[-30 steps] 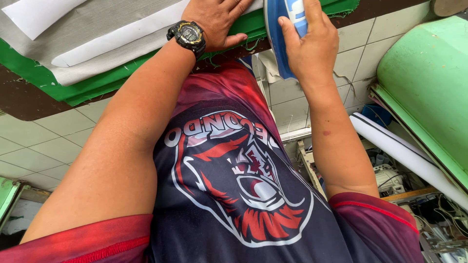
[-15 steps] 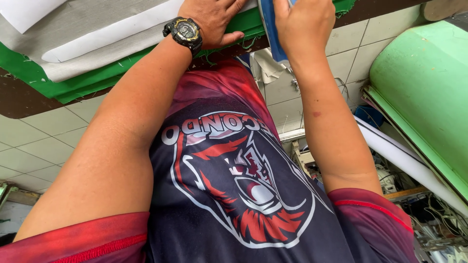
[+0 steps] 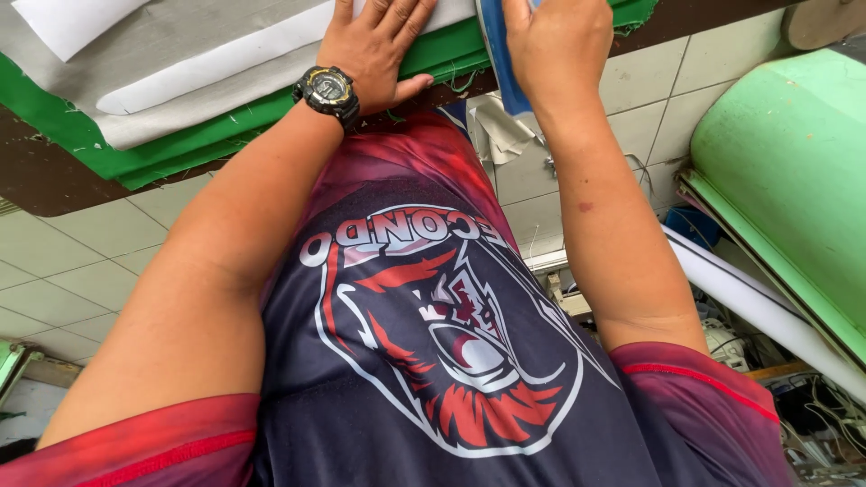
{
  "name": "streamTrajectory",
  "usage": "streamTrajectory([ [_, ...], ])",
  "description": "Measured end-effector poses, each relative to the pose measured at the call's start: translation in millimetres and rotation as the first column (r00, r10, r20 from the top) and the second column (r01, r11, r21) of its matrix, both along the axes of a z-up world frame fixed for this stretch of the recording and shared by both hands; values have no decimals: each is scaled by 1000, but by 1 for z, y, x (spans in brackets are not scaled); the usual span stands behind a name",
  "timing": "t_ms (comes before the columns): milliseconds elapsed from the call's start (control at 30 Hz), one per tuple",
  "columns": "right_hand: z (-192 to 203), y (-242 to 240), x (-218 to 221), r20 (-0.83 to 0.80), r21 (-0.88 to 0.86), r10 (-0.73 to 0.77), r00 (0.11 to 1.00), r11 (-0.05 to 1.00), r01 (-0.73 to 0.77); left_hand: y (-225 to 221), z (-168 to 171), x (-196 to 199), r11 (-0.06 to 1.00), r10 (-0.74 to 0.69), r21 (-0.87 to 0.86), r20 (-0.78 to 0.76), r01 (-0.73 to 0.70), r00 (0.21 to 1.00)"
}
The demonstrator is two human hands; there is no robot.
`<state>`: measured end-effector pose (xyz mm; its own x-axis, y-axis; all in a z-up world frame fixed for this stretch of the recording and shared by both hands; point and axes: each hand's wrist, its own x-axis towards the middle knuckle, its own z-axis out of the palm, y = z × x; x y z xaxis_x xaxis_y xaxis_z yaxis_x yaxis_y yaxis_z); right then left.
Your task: Ironing fabric strips and trimming threads with scissors on a workbench.
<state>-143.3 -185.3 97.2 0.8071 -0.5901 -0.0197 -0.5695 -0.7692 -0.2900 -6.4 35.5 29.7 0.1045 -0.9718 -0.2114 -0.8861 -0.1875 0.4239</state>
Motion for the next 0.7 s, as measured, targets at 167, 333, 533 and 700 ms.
streamTrajectory([
  [167, 27, 20, -9, -201, 183, 14, 979, 983, 23, -2, 6, 3, 998, 55, 35, -260, -48, 964],
  [333, 17, 22, -10, -242, 145, -34, 970, 987, 71, -1, 7, 5, 999, 41, -11, -240, -45, 970],
  [533, 3, 13, 10, -144, 43, -70, 987, 996, 77, -3, 7, 5, 999, 35, -20, -232, -41, 972],
  [700, 8, 20, 5, -109, 34, -77, 991, 996, 81, 1, 9, 0, 999, 37, -31, -104, -40, 994],
])
